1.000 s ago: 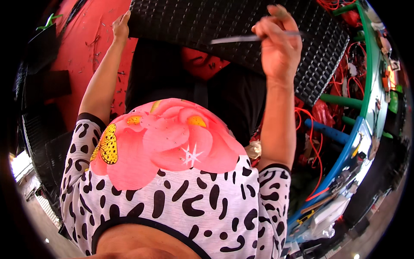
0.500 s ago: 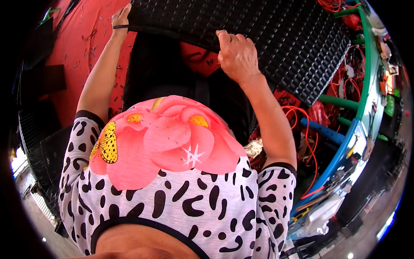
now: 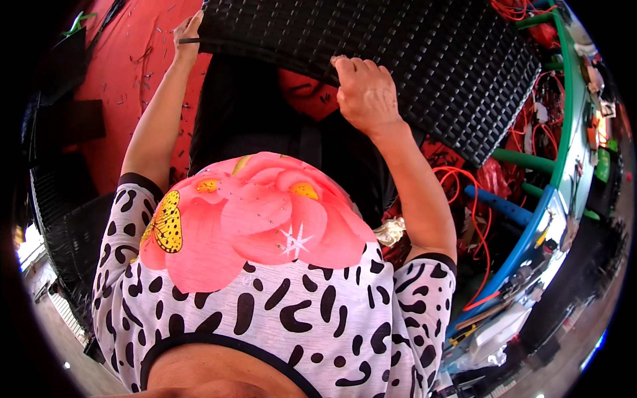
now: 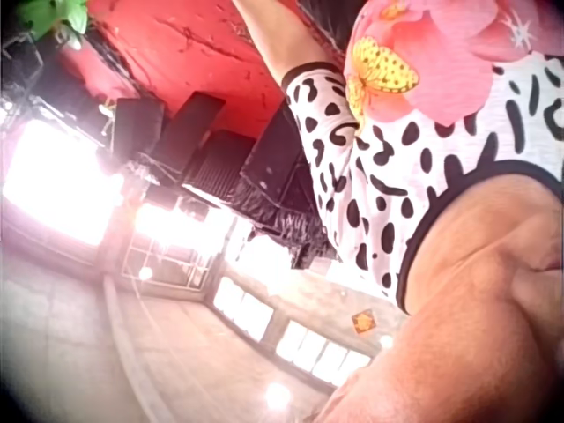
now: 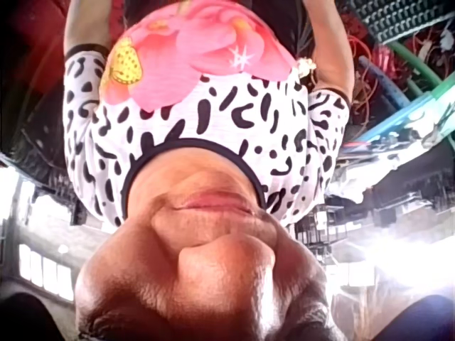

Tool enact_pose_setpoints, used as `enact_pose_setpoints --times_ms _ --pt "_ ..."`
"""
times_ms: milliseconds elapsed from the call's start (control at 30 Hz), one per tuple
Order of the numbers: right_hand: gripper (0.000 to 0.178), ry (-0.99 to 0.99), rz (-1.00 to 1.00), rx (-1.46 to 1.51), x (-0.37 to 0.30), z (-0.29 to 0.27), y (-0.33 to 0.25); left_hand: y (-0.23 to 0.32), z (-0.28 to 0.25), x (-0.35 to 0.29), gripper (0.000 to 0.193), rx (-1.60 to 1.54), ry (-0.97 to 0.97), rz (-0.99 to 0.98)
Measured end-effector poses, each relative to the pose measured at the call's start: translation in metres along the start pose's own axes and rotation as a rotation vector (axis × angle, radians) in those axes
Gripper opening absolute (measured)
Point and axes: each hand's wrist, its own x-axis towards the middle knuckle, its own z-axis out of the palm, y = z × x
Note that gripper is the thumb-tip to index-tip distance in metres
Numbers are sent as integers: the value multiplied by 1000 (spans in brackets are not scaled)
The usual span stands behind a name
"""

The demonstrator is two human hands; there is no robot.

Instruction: The person weaves strips of black material onto a furniture frame by hand, using a pair of scissors to trim the strips and applying adhesive at the joints.

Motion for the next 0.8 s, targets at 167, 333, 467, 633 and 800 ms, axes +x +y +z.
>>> enact_pose_setpoints --times_ms 167,333,467,633,800 --pt "30 -28 1 -14 4 -5 -6 -3 -4 6 39 24 -18 82" --pt "30 -124 -13 -97 7 -2 -1 -10 1 7 40 -10 -11 38" --pt "29 16 -181 -17 -1 -15 11 -13 -1 11 35 33 -5 4" --pt "37 43 -152 -75 -1 -7 -5 -12 -3 6 41 -40 -9 -24" --pt "39 -33 124 440 -19 -26 2 -1 0 -9 41 -23 12 0"
